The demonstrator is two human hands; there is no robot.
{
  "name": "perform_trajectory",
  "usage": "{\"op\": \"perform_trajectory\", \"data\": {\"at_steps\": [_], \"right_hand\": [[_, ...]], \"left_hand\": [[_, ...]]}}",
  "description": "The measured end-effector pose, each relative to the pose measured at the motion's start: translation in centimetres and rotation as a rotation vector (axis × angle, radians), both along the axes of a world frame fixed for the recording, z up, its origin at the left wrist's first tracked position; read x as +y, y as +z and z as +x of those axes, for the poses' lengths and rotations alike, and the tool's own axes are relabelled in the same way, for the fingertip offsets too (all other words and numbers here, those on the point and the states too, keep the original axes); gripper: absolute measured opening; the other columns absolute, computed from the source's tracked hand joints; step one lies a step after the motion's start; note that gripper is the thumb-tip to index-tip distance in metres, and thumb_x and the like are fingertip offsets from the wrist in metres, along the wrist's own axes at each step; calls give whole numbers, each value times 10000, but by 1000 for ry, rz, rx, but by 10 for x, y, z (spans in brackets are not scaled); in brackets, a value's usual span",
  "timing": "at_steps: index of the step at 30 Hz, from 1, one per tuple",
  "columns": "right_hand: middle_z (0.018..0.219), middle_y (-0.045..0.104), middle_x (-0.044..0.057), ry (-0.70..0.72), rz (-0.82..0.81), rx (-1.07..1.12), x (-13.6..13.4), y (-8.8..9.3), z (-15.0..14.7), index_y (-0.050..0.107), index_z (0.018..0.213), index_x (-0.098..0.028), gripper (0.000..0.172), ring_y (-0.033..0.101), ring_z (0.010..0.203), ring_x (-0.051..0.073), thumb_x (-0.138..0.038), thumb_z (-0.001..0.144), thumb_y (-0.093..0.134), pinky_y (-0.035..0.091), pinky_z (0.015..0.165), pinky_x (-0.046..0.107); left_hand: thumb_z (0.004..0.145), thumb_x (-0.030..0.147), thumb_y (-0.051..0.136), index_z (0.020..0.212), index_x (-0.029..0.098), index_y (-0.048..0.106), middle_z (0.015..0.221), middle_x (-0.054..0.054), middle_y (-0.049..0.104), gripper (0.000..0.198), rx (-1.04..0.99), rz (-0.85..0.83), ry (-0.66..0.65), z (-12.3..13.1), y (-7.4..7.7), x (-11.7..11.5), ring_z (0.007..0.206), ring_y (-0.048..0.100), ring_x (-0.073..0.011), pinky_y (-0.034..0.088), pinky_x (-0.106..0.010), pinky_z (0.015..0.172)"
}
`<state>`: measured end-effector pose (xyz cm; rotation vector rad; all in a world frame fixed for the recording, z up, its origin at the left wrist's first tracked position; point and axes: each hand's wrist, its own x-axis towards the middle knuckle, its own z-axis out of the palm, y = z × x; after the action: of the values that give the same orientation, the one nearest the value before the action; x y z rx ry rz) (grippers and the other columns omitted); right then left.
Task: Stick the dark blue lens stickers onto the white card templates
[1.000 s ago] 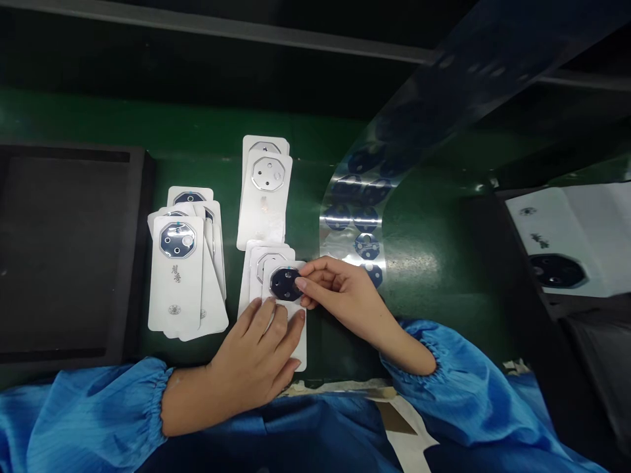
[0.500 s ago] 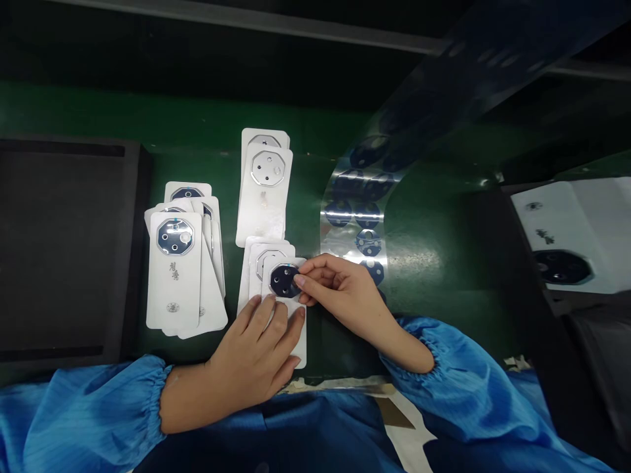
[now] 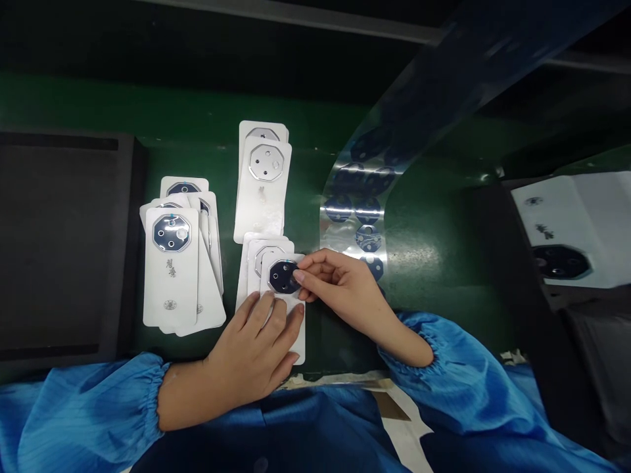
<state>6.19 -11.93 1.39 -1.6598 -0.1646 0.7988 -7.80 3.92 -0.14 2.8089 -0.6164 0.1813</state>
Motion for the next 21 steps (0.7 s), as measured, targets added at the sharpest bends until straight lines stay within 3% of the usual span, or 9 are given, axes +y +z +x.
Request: {"op": "perform_trajectory", "data": {"at_steps": [21], "right_hand": [[713,702,17,8,-26,-6,0,1,0,683,925,-175,323,712,623,157,-442,808,823,626,568,246]], "left_hand": [[990,408,464,1422,88,519,1285,-174,538,540,17,5,-8,0,0,0,1255,458,-363,311,-510,1106]]}}
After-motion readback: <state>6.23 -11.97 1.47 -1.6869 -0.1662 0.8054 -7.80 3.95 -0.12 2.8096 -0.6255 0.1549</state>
